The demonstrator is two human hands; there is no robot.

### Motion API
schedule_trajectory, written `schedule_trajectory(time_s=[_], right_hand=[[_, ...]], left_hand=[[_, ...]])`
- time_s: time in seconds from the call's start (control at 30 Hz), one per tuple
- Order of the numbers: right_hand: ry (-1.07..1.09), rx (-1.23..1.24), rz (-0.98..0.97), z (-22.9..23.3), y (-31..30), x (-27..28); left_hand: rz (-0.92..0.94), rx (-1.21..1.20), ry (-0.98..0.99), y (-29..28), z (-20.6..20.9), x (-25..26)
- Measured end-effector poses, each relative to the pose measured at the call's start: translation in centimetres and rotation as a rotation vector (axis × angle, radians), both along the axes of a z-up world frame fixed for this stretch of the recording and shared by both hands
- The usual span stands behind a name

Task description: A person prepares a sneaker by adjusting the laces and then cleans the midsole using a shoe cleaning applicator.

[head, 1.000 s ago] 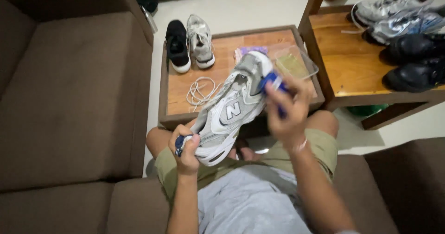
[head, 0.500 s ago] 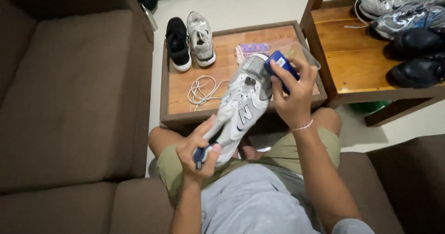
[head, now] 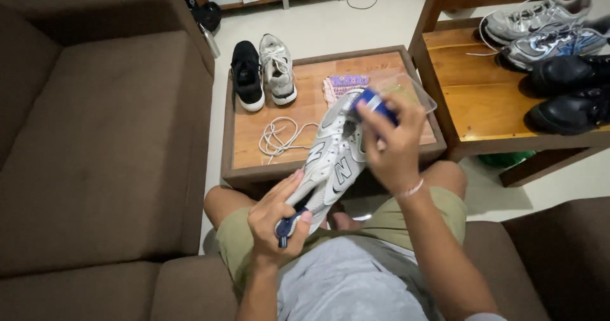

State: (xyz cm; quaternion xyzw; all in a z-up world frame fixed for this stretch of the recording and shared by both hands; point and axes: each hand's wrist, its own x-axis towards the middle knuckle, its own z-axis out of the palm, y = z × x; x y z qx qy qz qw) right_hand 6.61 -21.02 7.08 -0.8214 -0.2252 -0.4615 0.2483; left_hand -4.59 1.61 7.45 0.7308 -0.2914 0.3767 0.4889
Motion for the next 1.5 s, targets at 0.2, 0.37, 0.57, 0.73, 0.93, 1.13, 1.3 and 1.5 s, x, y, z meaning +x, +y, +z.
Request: schedule_trajectory(time_s=[0.2, 0.37, 0.57, 0.73, 0.93, 1.13, 1.3, 1.5], right_hand=[[0.018, -0.064, -0.034, -1.6, -1.2, -0.3], [0.079, 0.118, 0.006, -1.0, -0.4, -1.8], [0.126, 0.119, 0.141, -3.5, 1.9, -7.0], [0.024, 0.215, 0.018, -3.8, -0.6, -4.4], [0.172, 0.278, 0.216, -3.9, 2.9, -8.9], [0.090, 0.225, 0.156, -4.1, 1.5, -6.8], [0.114, 0.230, 0.258, -3.4, 3.0, -8.5], [0.116, 0.225, 0.241, -4.3, 2.0, -7.3]], left_hand=[[0.016, -0.005, 0.015, 0.3, -0.8, 0.1], [0.071, -0.093, 0.078, -0.3, -1.4, 0.5], [0.057, -0.258, 0.111, -0.7, -2.4, 1.6], [0.028, -0.280, 0.135, -1.3, -1.8, 1.0], [0.077, -0.346, 0.191, -1.0, -2.1, 0.8], [0.052, -0.409, 0.246, -0.2, -3.4, 0.1], [0.067, -0.426, 0.250, 0.0, -3.5, 0.6], [0.083, -0.451, 0.292, 0.3, -4.1, 0.1]])
